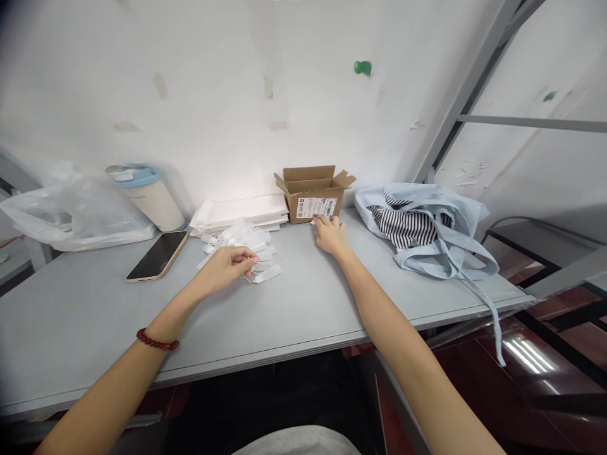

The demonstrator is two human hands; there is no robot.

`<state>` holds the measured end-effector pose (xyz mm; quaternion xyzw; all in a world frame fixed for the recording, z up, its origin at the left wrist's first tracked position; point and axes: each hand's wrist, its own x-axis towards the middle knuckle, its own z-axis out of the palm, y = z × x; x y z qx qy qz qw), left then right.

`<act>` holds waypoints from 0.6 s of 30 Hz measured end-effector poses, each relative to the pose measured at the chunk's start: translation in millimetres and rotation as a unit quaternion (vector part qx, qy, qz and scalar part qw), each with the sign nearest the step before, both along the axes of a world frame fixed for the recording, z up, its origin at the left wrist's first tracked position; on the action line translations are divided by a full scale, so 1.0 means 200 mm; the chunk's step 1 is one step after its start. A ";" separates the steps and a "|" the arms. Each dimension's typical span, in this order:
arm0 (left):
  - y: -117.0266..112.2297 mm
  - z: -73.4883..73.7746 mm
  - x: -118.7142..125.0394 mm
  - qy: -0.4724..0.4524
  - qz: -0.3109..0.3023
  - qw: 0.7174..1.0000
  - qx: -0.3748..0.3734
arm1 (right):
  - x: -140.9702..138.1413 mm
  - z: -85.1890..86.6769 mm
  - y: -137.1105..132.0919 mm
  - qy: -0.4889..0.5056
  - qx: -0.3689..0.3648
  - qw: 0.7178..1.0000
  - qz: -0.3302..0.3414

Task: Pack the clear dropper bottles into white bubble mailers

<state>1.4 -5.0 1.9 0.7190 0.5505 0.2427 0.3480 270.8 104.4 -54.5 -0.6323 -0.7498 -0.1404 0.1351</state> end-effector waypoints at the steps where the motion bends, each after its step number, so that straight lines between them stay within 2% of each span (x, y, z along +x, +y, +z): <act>1: 0.00 0.00 0.00 -0.002 0.001 1.000 0.003 | 0.00 0.00 0.00 0.000 0.001 1.000 -0.005; 7: 0.01 0.00 -0.01 -0.020 -0.003 1.000 0.016 | 0.01 -0.01 0.01 0.012 0.003 0.999 -0.043; 18: 0.00 0.00 0.00 -0.036 -0.017 0.999 0.031 | 0.02 0.01 0.01 0.093 -0.035 0.995 -0.004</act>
